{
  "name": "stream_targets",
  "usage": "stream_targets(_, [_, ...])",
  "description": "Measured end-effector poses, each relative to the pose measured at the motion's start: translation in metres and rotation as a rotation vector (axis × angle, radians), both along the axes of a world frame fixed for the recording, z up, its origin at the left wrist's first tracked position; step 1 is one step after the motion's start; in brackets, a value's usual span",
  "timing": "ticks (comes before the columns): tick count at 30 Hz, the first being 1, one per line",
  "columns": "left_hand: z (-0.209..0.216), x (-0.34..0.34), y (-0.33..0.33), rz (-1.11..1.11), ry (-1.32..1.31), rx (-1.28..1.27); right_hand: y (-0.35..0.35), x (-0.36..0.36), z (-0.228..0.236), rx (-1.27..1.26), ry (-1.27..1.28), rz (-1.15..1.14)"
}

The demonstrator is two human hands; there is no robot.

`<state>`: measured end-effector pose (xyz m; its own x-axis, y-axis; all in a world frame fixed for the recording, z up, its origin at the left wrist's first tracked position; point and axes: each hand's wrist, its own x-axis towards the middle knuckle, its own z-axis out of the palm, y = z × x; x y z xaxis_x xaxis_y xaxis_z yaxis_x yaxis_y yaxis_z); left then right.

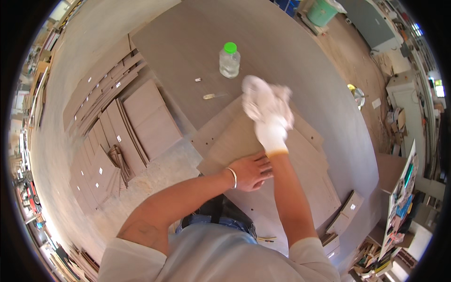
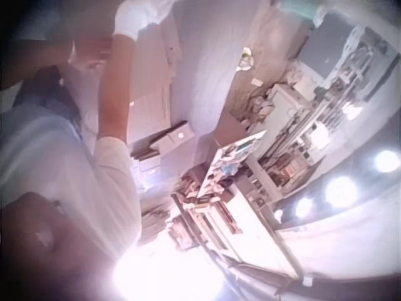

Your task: The person wipes the surface of several flat wooden panels with a cloth, repeatedly applying liquid from a plastic bottle to the cloth and wiping each panel individually. The person handles the panels one at a time, wiping both sides and stacking them as they finish.

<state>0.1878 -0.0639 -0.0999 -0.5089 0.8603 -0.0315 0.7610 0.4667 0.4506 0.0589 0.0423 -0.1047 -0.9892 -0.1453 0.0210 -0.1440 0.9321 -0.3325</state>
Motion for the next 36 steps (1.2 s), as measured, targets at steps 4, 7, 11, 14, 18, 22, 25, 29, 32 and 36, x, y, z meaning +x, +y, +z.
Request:
stream_targets(4, [-0.001,0.005,-0.008,0.069,0.028,0.042,0.024,0.004,0.02,0.073,0.208,0.314])
stream_targets(7, [0.001,0.008,-0.014,0.107,0.059,0.033,0.117,0.052,0.032,-0.068,0.019,0.022])
stream_targets(11, [0.004,0.004,-0.008,0.069,0.105,0.105,0.079,0.055,0.03,-0.192,0.218,-0.143])
stream_targets(14, [-0.003,0.003,-0.002,0.012,-0.031,0.041,0.002,-0.004,0.021,-0.009,0.238,0.106])
stream_targets(18, [-0.004,0.002,-0.009,0.099,0.059,0.12,-0.013,-0.019,0.014,-0.169,0.341,0.298])
stream_targets(22, [0.003,0.003,-0.008,0.103,0.039,0.084,0.103,0.056,0.016,-0.074,0.22,0.049])
stream_targets(25, [0.008,0.001,-0.008,0.086,0.042,0.07,0.188,0.124,0.004,0.023,0.044,-0.167])
stream_targets(29, [0.005,0.002,-0.006,0.06,0.042,0.083,0.149,0.102,-0.001,-0.098,0.096,-0.253])
stream_targets(32, [0.007,0.0,-0.005,-0.007,-0.067,-0.078,0.053,0.038,0.029,-0.111,0.231,0.055])
stream_targets(36, [-0.023,0.008,-0.003,0.027,-0.018,0.033,-0.061,0.031,0.009,-0.325,0.043,0.457])
